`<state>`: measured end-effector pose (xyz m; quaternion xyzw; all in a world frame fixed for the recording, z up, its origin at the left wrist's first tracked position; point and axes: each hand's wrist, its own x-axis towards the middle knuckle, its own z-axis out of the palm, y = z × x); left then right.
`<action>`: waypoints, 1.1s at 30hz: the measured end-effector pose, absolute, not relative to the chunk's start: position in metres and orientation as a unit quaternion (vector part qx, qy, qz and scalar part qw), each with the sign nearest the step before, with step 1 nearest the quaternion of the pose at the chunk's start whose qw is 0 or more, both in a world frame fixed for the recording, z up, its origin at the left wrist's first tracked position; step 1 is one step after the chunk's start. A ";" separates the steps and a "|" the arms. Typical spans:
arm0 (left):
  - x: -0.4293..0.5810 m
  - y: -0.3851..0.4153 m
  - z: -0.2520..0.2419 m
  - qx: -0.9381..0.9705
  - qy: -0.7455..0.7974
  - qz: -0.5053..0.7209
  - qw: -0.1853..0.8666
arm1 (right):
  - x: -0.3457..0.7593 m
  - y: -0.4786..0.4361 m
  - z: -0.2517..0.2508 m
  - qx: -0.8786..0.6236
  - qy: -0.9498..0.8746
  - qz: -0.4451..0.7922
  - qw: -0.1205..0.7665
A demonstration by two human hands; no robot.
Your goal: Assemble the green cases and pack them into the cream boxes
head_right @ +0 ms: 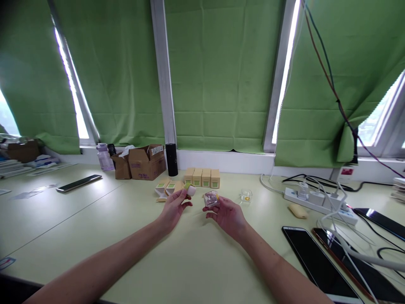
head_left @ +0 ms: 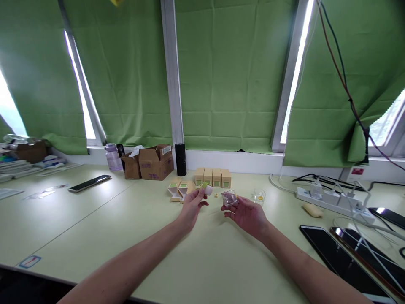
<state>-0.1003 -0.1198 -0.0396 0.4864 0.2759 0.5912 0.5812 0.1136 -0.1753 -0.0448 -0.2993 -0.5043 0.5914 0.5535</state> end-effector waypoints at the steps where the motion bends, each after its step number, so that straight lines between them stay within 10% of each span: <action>1: -0.100 -0.120 -0.040 0.488 0.277 0.591 0.580 | 0.113 -0.176 -0.044 -0.301 -0.508 0.589 0.551; 18: -0.102 -0.126 -0.038 0.562 0.272 0.553 0.552 | 0.098 -0.168 -0.063 -0.400 -0.561 0.431 0.583; 33: -0.102 -0.128 -0.037 0.624 0.286 0.537 0.491 | 0.096 -0.168 -0.064 -0.345 -0.490 0.555 0.577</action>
